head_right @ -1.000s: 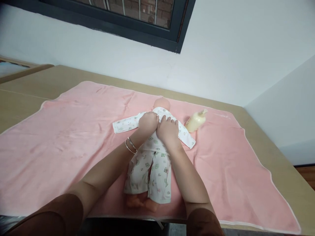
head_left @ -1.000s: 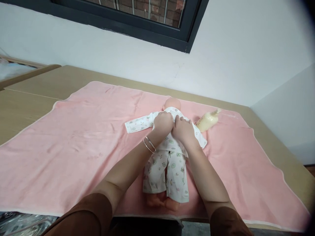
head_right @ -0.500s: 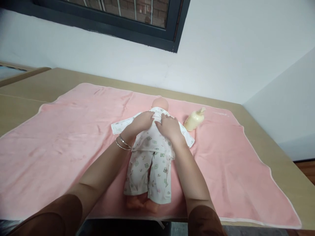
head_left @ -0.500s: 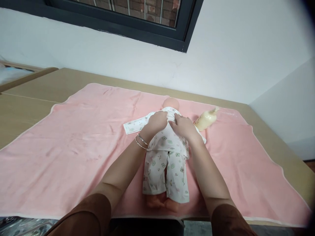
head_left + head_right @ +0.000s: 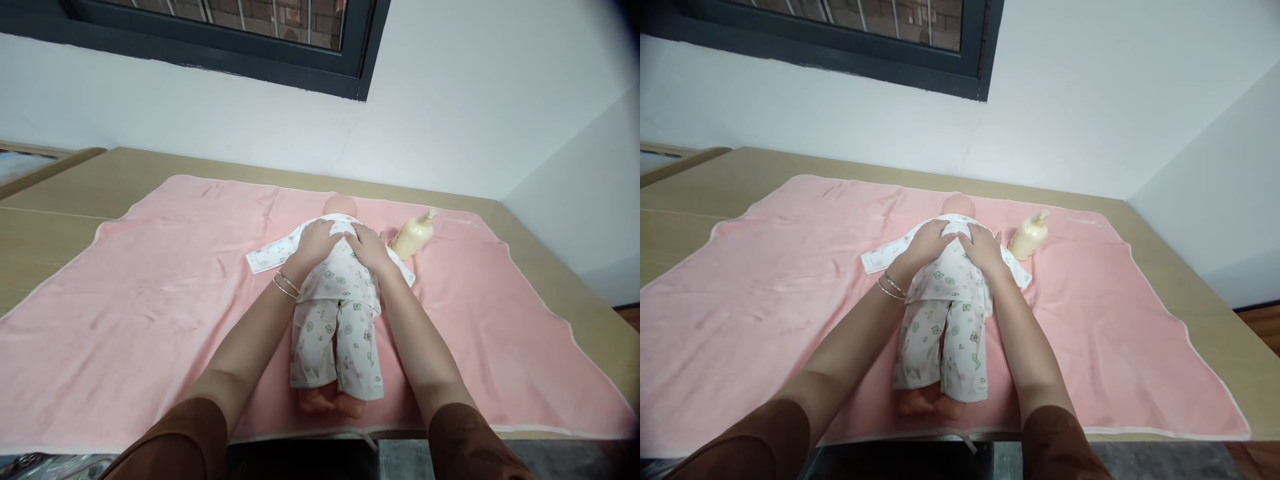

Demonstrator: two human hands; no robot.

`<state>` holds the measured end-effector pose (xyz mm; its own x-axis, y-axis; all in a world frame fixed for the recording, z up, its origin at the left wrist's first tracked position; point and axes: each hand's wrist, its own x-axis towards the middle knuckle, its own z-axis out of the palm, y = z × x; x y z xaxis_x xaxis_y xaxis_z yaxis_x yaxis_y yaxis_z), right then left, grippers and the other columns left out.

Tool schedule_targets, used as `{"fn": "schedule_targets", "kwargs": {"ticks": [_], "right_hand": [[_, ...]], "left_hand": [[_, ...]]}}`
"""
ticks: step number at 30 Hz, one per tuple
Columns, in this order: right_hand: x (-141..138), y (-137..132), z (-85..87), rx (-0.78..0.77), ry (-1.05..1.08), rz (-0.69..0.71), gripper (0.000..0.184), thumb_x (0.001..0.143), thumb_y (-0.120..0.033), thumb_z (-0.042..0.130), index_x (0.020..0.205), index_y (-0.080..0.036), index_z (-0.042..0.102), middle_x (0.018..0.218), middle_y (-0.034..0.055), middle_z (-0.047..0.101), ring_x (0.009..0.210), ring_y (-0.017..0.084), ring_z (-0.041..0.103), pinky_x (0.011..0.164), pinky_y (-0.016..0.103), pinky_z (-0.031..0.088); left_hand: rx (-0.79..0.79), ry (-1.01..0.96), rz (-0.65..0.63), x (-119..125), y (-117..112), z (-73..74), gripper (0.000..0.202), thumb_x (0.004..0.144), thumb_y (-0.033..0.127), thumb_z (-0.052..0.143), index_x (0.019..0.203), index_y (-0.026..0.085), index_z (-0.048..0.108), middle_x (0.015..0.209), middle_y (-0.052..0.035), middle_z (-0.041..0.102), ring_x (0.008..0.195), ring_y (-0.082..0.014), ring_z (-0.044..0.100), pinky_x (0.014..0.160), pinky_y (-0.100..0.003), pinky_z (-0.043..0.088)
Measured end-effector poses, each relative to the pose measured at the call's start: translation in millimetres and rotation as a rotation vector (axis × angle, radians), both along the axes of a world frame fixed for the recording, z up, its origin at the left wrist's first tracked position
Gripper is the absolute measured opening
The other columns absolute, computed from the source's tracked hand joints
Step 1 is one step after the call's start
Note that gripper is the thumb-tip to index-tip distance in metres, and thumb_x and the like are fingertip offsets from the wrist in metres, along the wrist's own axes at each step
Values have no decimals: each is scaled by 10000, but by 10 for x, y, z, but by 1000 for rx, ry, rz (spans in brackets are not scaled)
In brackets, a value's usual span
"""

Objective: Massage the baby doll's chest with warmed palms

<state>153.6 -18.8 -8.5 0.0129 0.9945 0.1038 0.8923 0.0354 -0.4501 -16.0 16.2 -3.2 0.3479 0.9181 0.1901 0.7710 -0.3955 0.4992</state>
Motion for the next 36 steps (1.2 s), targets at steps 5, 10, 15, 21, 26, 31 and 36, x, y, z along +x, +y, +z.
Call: {"fn": "schedule_targets", "kwargs": {"ticks": [5,10,15,21,26,31,36], "right_hand": [[-231,-211,248,-21,-183,17,404,1103,-331,368,1336,-184,664,1469,206,693,1391,415,601,1245,817,201],[-227,-232,309,-49,-218,8,377,1094,-353,391,1228,-196,706,1330,190,767,1278,404,679,1238,765,256],[-61,-68,138,-65,-84,-50,513,1109,-509,374,1394,-183,649,1537,191,660,1452,399,564,1263,730,255],[-51,-43,83,-73,-67,-62,563,1113,-527,355,1480,-180,604,1599,183,609,1494,391,526,1289,735,201],[-114,-77,130,-93,-125,-75,577,1117,-514,329,1489,-157,588,1597,210,600,1492,410,522,1272,726,247],[-185,-94,126,-88,-212,-109,571,1127,-463,289,1474,-123,588,1564,240,616,1454,412,557,1243,659,327],[-125,-50,85,-79,-180,-82,574,1119,-462,307,1508,-127,563,1608,219,585,1500,400,519,1247,637,351]], "left_hand": [[40,292,-3,102,-359,284,272,1037,158,505,1157,133,748,1218,-216,753,1150,-355,735,981,-433,549],[18,250,68,123,-358,256,281,1050,209,490,1175,136,731,1243,-223,753,1180,-376,729,986,-457,553],[-9,89,126,99,-148,61,407,1103,385,423,1170,136,737,1335,-239,747,1281,-404,683,1069,-523,532],[16,46,114,93,-59,-33,406,1088,373,447,1207,114,736,1371,-220,748,1342,-372,655,1176,-503,474],[24,103,143,112,-104,-14,427,1088,364,431,1262,114,731,1393,-180,748,1350,-333,651,1196,-454,462],[59,155,251,193,-195,-12,454,1088,367,430,1310,100,724,1389,-188,742,1352,-353,646,1134,-458,505],[61,135,196,173,-133,-59,464,1090,346,431,1373,85,689,1458,-173,711,1404,-332,612,1219,-441,439]]}}
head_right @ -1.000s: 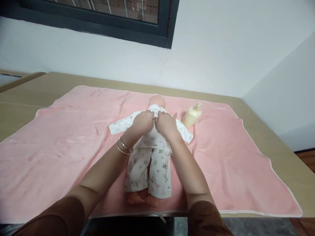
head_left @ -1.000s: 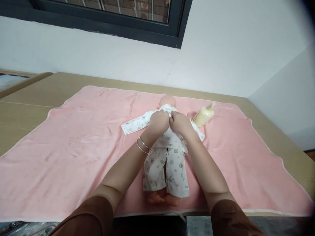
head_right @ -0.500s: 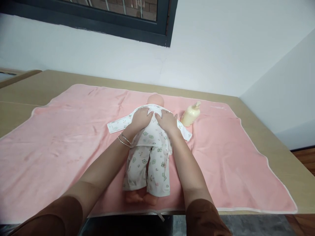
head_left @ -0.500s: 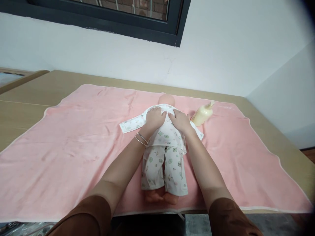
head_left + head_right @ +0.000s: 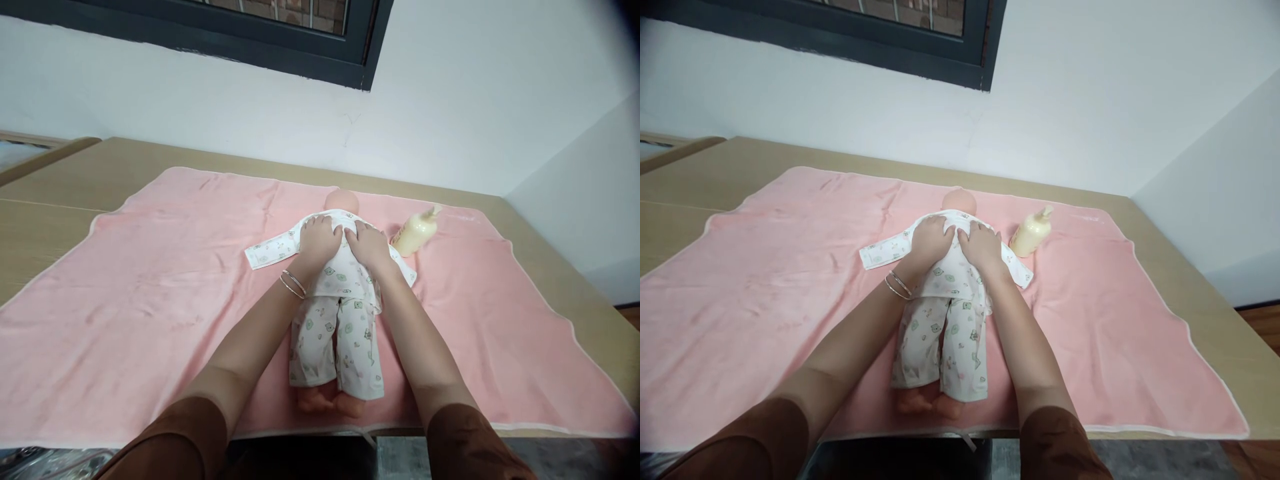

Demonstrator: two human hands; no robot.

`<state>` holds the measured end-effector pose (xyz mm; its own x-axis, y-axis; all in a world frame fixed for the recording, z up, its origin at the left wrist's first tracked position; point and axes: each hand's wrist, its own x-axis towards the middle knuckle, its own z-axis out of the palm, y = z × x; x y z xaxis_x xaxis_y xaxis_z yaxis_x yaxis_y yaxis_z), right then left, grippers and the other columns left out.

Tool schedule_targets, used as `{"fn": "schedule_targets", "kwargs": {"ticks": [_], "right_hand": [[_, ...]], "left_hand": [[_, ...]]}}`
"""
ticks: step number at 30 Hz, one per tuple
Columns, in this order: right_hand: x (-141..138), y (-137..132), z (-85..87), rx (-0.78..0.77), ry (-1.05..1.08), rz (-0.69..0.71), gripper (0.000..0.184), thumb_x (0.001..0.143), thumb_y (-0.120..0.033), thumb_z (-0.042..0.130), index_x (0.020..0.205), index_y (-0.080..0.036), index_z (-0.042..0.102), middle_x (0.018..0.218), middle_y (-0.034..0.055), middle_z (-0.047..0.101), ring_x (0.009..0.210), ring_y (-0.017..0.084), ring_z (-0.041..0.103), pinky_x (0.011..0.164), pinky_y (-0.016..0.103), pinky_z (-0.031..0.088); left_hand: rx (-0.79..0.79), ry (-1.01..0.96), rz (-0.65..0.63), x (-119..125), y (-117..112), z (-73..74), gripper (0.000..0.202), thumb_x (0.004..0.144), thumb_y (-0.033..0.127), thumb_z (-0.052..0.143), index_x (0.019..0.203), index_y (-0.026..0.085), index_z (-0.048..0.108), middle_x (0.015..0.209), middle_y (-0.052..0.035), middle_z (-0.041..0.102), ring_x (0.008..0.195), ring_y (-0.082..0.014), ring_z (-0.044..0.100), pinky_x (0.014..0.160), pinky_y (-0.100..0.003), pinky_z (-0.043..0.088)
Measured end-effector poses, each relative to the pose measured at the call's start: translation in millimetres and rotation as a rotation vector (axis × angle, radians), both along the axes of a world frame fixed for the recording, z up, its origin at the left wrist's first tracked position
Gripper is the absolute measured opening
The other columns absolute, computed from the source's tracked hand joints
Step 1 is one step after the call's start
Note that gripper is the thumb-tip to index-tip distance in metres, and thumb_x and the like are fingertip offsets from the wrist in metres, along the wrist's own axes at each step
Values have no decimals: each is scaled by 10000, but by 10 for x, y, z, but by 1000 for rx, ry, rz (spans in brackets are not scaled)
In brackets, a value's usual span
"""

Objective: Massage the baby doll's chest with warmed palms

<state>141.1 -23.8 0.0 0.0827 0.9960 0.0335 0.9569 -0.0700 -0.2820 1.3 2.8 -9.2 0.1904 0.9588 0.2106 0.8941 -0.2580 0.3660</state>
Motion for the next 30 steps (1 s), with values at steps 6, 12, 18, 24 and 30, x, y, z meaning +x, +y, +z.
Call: {"fn": "schedule_targets", "kwargs": {"ticks": [6,12,18,24,30], "right_hand": [[58,-13,48,-11,58,79,540,1105,-433,324,1541,-183,524,1691,174,506,1563,368,448,1268,711,308],[-120,-185,260,-6,-143,105,382,1088,-293,360,1186,-163,706,1260,207,788,1219,376,715,1256,695,261],[-38,-105,170,13,-79,56,432,1118,-385,329,1214,-179,696,1312,194,773,1298,385,674,1236,687,307],[9,-79,126,-15,-54,101,486,1136,-401,269,1405,-165,599,1584,205,607,1485,411,521,1203,702,369],[-158,-262,348,-71,-161,116,406,1116,-363,344,1262,-169,669,1341,218,754,1281,383,688,1242,699,297]], "left_hand": [[-60,67,-74,-62,-48,142,473,1110,333,370,1379,78,664,1483,-195,682,1438,-336,581,1242,-461,415],[-157,210,-87,20,-363,416,366,1062,260,440,1274,153,718,1353,-192,739,1327,-377,667,1324,-707,193],[-173,72,-17,-18,-194,282,462,1089,309,356,1399,144,656,1553,-206,632,1489,-377,543,1324,-730,205],[-230,-3,-113,-167,-38,265,506,1105,437,357,1402,133,632,1581,-203,616,1501,-339,540,1322,-737,213],[-239,187,-157,-59,-348,563,319,1076,276,438,1157,179,731,1252,-142,787,1279,-312,703,1333,-688,214]]}}
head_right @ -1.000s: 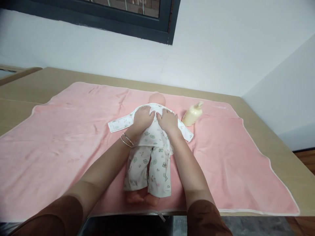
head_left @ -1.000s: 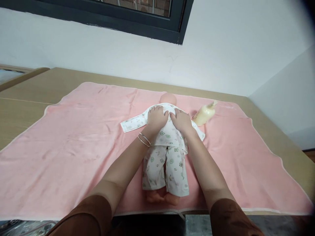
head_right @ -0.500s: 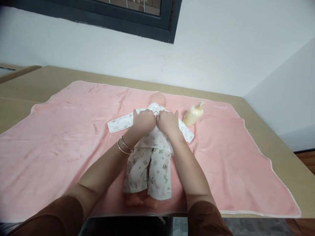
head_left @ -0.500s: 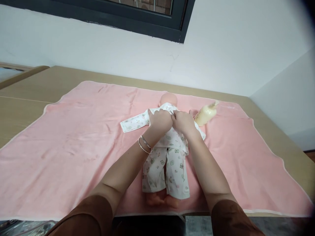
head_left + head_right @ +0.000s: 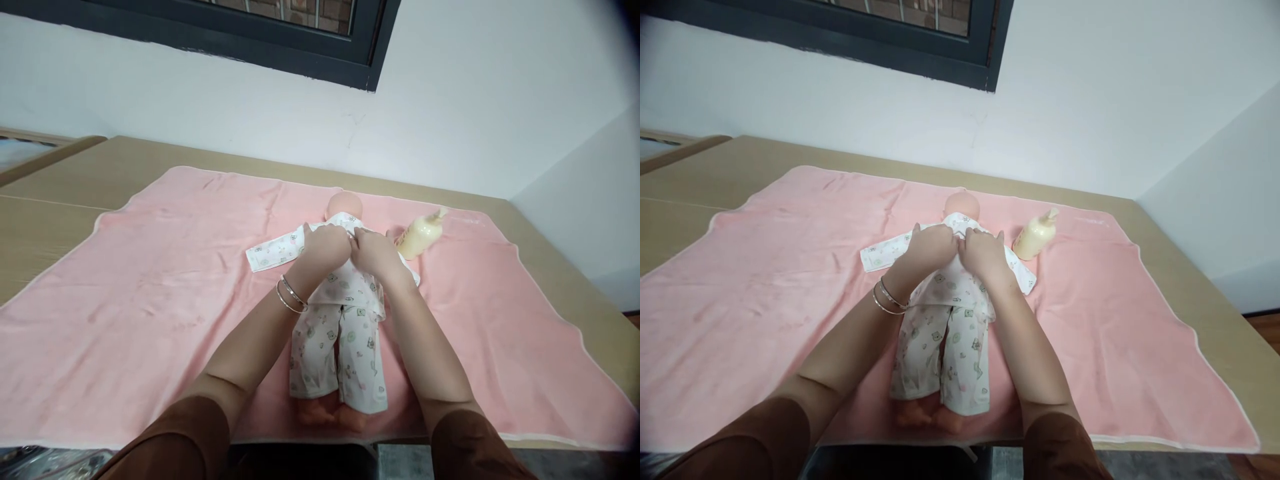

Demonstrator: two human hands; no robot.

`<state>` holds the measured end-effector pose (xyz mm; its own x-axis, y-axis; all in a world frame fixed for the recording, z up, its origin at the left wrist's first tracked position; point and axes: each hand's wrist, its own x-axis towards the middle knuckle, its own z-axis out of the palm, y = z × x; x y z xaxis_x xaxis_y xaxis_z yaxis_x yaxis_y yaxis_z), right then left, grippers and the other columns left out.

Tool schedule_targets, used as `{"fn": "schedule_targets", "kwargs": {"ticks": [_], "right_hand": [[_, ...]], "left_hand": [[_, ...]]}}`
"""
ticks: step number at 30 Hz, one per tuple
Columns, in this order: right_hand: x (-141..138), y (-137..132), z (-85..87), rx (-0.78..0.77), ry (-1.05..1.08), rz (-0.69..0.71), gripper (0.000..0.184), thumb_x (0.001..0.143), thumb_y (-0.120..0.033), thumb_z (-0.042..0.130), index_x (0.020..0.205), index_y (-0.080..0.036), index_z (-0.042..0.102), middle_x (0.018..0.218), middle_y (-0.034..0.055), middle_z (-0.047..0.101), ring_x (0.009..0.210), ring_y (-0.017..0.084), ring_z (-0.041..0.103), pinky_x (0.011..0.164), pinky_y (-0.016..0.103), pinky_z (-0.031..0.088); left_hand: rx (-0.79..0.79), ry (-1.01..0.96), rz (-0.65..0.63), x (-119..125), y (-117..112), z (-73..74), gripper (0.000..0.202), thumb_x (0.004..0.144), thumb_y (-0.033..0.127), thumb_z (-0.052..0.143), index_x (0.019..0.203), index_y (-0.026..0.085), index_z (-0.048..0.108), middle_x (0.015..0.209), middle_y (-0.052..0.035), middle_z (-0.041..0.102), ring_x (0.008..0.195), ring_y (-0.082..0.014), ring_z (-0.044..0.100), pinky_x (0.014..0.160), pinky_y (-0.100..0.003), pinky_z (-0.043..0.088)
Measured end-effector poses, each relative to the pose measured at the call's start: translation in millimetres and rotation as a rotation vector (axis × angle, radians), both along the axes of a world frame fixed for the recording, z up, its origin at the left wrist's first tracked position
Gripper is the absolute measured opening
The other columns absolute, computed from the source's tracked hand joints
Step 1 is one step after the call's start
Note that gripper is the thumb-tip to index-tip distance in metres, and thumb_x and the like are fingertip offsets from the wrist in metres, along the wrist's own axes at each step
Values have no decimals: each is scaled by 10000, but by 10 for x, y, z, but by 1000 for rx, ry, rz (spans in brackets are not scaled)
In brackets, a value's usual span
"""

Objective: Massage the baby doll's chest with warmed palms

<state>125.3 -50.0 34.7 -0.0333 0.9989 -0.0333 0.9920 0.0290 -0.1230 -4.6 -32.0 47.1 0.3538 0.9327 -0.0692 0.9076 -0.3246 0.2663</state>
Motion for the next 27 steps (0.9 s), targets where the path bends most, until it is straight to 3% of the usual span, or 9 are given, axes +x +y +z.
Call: {"fn": "schedule_targets", "kwargs": {"ticks": [3,8,12,16,22,27], "right_hand": [[1,25,-27,5,27,-34,398,1108,-377,359,1228,-180,683,1302,208,774,1261,378,701,1239,675,309],[131,182,-222,49,158,-43,453,1114,-477,347,1294,-193,650,1497,200,676,1415,386,586,1213,660,358],[175,243,-314,69,215,-35,456,1107,-489,361,1325,-196,636,1553,189,636,1435,367,557,1224,637,353],[144,239,-308,84,226,-57,441,1100,-466,380,1339,-192,630,1562,191,627,1451,372,537,1224,627,357],[5,95,-142,70,138,-50,381,1085,-348,383,1254,-178,679,1388,203,737,1350,376,635,1241,670,314],[-30,80,-127,62,121,-75,371,1083,-375,407,1191,-191,711,1338,204,763,1314,373,670,1249,672,295]], "left_hand": [[-43,-53,14,9,-12,7,347,1093,307,410,1161,193,731,1320,-144,765,1321,-315,680,1301,-654,305],[-13,-210,87,-82,271,-270,482,1125,432,314,1310,176,678,1538,-184,656,1476,-337,565,1293,-663,306],[10,-249,122,-88,378,-388,468,1118,423,319,1303,189,679,1537,-162,668,1467,-309,581,1304,-616,313],[37,-154,125,-24,223,-273,417,1102,338,345,1301,179,675,1500,-182,684,1457,-319,581,1306,-640,297],[-28,15,114,32,-5,-78,336,979,198,500,1238,220,713,1277,-142,775,1280,-376,680,1273,-855,0],[-24,-28,100,7,42,-96,328,1025,264,470,1251,225,705,1312,-149,766,1327,-383,658,1269,-864,51]]}}
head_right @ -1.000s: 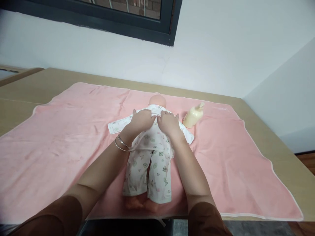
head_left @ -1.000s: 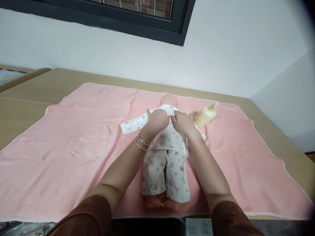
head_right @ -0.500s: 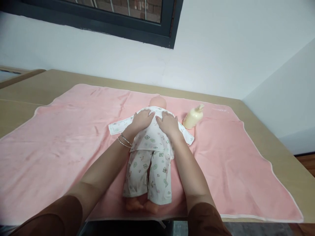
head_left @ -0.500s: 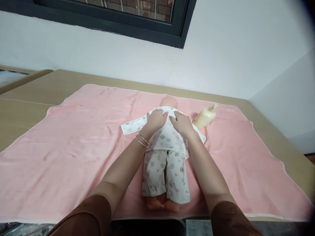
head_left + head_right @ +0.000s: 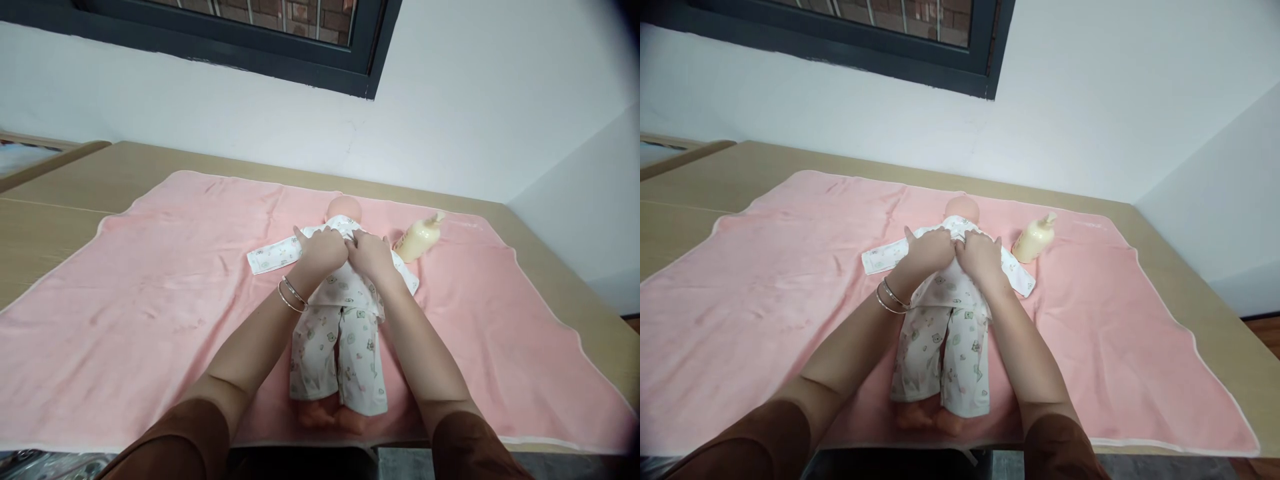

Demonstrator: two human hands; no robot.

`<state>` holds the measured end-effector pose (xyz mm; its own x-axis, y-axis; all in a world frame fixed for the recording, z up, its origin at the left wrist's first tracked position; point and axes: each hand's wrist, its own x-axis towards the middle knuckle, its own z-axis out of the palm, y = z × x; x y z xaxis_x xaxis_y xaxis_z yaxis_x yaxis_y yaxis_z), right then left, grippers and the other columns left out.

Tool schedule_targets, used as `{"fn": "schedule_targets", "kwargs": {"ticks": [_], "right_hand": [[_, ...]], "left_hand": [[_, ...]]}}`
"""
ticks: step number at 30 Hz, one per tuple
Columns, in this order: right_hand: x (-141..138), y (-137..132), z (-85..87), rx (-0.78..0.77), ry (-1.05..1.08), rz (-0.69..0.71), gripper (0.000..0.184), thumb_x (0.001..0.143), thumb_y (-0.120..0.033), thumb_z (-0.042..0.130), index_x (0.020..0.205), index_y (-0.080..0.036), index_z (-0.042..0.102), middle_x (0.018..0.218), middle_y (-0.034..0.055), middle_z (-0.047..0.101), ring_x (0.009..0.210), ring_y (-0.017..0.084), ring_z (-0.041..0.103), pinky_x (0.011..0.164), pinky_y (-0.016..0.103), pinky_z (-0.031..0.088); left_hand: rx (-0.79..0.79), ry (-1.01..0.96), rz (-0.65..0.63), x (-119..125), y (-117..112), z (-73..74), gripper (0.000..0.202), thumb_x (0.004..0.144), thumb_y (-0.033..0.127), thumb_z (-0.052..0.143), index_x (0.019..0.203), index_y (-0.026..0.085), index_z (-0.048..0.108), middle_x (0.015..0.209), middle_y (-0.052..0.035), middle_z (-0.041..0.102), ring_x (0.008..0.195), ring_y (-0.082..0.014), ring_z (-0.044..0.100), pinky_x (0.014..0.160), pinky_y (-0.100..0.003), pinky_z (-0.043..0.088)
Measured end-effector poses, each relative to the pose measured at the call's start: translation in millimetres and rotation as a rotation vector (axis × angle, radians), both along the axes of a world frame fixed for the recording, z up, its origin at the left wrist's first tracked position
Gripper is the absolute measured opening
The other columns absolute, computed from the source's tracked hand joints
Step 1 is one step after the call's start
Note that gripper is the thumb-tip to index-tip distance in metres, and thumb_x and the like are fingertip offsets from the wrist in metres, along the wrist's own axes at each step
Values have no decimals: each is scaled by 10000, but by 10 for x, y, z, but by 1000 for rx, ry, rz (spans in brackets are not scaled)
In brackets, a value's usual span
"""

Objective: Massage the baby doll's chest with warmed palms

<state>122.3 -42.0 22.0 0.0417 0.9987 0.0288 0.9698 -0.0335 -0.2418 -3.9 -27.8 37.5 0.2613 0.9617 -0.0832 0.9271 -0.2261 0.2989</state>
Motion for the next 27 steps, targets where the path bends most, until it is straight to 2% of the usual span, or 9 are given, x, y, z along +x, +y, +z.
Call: {"fn": "schedule_targets", "kwargs": {"ticks": [3,7,11,16,27], "right_hand": [[59,77,-89,6,19,-10,441,1103,-403,357,1260,-168,695,1389,207,744,1387,362,628,1279,640,270],[115,166,-231,26,14,-12,550,1117,-428,311,1421,-90,620,1571,245,615,1515,380,509,1297,623,253],[129,205,-305,29,79,-31,574,1111,-430,313,1527,-110,547,1664,212,531,1553,370,460,1296,640,258],[144,223,-318,39,129,-41,573,1107,-442,327,1539,-130,537,1668,196,530,1553,361,459,1307,652,241],[147,225,-327,46,115,-43,532,1101,-446,327,1474,-161,578,1627,199,573,1516,352,498,1281,619,290]], "left_hand": [[5,-42,24,-14,58,-49,375,1077,300,395,1300,207,681,1405,-170,731,1396,-368,625,1288,-831,97],[28,-115,51,-17,140,-144,470,1115,369,300,1325,184,677,1490,-187,691,1473,-363,562,1298,-811,120],[82,-161,45,-5,211,-266,471,1101,390,331,1371,186,659,1569,-186,636,1522,-359,509,1299,-770,214],[124,-162,58,21,233,-353,468,1095,374,335,1396,183,639,1575,-181,631,1535,-349,489,1296,-718,280],[127,-156,68,35,229,-351,467,1099,388,335,1394,199,644,1572,-174,634,1517,-344,507,1289,-680,311]]}}
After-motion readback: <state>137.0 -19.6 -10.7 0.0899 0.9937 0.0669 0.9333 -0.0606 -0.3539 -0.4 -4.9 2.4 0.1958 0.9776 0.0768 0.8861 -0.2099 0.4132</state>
